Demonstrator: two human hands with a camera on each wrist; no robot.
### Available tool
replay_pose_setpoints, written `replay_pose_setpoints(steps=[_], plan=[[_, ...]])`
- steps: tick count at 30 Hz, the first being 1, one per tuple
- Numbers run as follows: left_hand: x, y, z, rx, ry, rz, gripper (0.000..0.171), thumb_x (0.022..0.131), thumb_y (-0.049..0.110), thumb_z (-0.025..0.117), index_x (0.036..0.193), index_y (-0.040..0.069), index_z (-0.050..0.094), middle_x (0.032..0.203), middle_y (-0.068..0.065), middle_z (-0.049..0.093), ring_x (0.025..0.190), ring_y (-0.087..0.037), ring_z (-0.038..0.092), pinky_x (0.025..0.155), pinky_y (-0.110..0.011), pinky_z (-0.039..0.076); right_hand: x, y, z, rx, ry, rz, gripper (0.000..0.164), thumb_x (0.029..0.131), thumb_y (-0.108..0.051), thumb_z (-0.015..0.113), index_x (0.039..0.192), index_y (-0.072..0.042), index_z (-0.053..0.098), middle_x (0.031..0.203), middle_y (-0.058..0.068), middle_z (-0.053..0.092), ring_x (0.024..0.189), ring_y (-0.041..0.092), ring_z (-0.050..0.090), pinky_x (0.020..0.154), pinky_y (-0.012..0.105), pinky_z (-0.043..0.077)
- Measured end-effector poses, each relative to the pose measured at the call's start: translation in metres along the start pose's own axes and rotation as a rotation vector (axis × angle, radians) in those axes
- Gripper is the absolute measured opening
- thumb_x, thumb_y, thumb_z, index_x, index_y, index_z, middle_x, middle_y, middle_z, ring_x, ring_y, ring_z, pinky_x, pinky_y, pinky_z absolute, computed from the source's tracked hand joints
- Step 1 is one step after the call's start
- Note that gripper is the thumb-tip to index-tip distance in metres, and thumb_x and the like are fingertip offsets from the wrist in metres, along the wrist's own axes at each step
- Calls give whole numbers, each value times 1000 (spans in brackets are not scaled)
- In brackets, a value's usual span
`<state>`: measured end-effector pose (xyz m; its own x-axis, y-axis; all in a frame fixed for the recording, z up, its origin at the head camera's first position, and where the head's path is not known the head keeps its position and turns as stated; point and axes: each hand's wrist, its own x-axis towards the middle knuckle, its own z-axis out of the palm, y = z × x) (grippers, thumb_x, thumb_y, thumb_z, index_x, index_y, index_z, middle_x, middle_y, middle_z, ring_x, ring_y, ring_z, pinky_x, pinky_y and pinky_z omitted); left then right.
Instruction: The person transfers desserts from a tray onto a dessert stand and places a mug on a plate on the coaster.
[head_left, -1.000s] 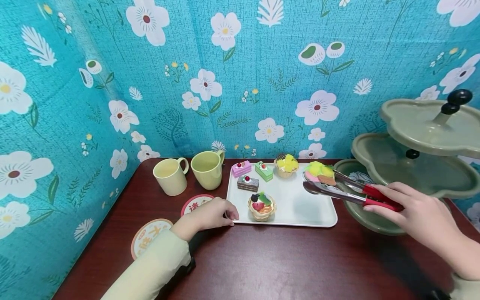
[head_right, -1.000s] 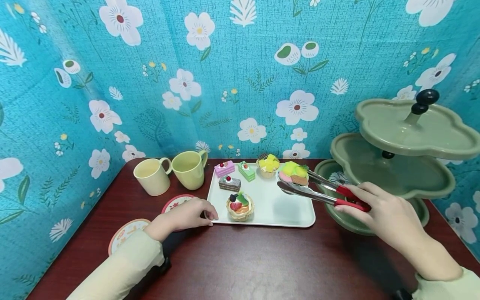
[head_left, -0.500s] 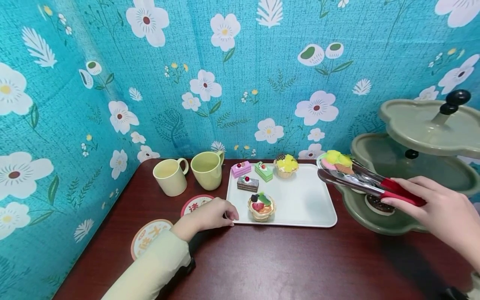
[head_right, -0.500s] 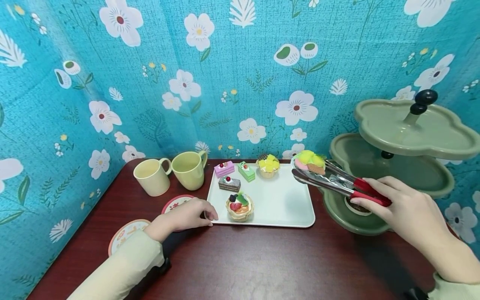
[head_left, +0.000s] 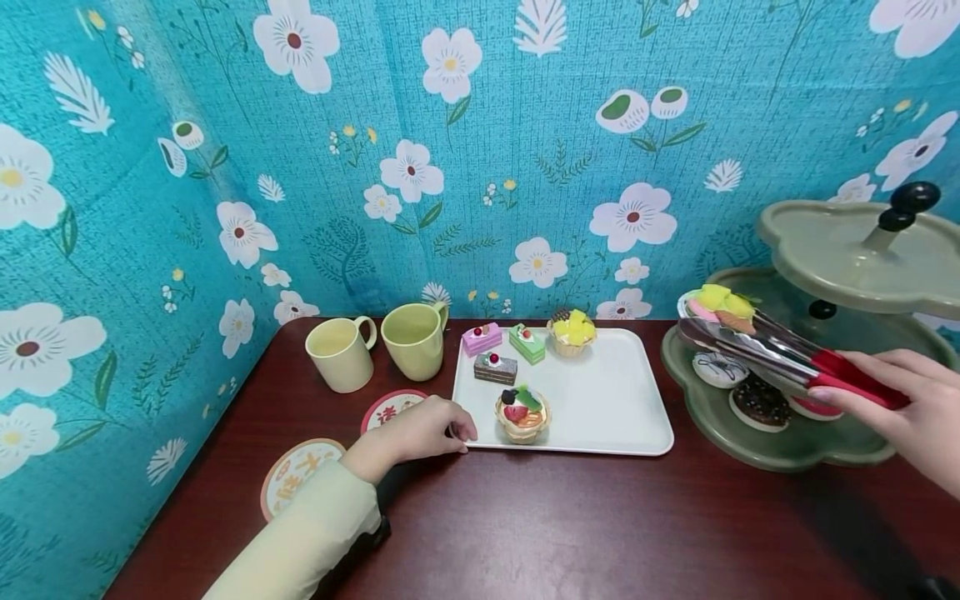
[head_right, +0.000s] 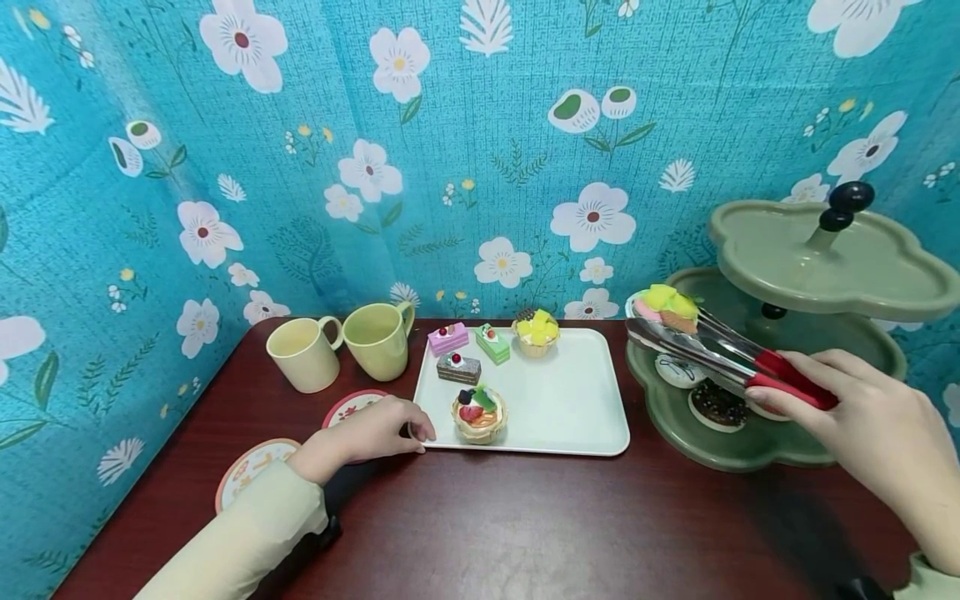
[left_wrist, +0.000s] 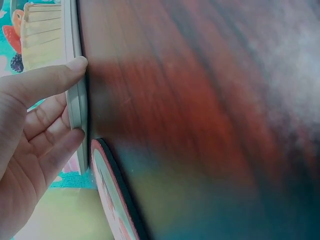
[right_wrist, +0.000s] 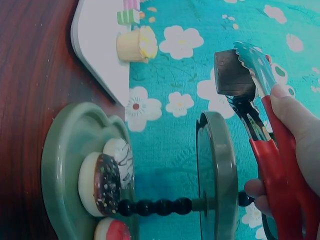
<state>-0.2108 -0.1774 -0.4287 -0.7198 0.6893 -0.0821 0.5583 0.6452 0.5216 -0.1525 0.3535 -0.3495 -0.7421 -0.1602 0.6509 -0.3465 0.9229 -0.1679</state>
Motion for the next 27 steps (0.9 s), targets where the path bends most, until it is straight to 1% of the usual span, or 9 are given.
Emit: replay_pose_setpoints(steps=[6,14,18,20,21,23,25,26,27], plan=[[-1,0,1,-11,1,-5,10,88,5,80,92,13,75,82,10,67,78,-3,59,75,-23,53,0,11,1,-3,28,24,94,84,-74,59,102,18,68,91,33,60,76,43,51,52,18,30],[-2,0,3,-13,10,0,11,87,5,80,92,13,75,82,10,67,77,-2,59,75,-23,53,1,23,5,11,57,81,92,92,-70,55,102,21,65,95,38,58,80,46,46,60,24,28],[-1,0,2,-11,10,5,10,88,5,80,92,13,75,82,10,68,78,-2,60,76,-23,53,2,31,10,16,112,83,106,88,-80,44,99,23,65,94,40,57,80,46,44,64,28,27],[-1,1,2,-9,10,6,10,88,5,80,92,13,76,82,10,68,78,-2,60,76,-23,53,2,36,13,29,141,101,112,84,-84,41,98,24,66,95,41,57,79,35,47,65,27,27],[-1,1,1,-9,9,6,10,88,5,80,92,13,76,82,10,68,78,-2,60,76,-23,53,2,38,15,38,160,103,115,82,-86,39,98,25,66,96,42,58,81,34,48,67,23,27],[0,1,1,-8,5,5,10,88,5,80,92,13,76,83,9,68,78,-3,60,76,-24,53,1,42,17,71,193,111,114,82,-86,43,97,24,67,95,42,59,83,10,50,68,18,26],[0,1,0,-4,0,3,10,88,6,80,93,13,76,83,9,68,78,-3,60,76,-24,53,2,45,19,114,224,118,112,79,-87,47,96,23,68,92,14,72,88,-13,41,71,10,22],[0,1,0,-1,-1,2,10,88,5,80,93,13,76,83,9,68,78,-3,60,76,-24,53,2,47,19,133,245,108,112,78,-87,49,94,23,68,91,-4,73,91,-21,35,73,7,20],[0,1,0,1,-3,0,10,89,6,79,93,13,76,83,9,68,78,-3,60,76,-24,53,3,48,19,136,257,100,112,78,-87,50,92,22,68,90,-23,68,89,-21,35,72,7,20]])
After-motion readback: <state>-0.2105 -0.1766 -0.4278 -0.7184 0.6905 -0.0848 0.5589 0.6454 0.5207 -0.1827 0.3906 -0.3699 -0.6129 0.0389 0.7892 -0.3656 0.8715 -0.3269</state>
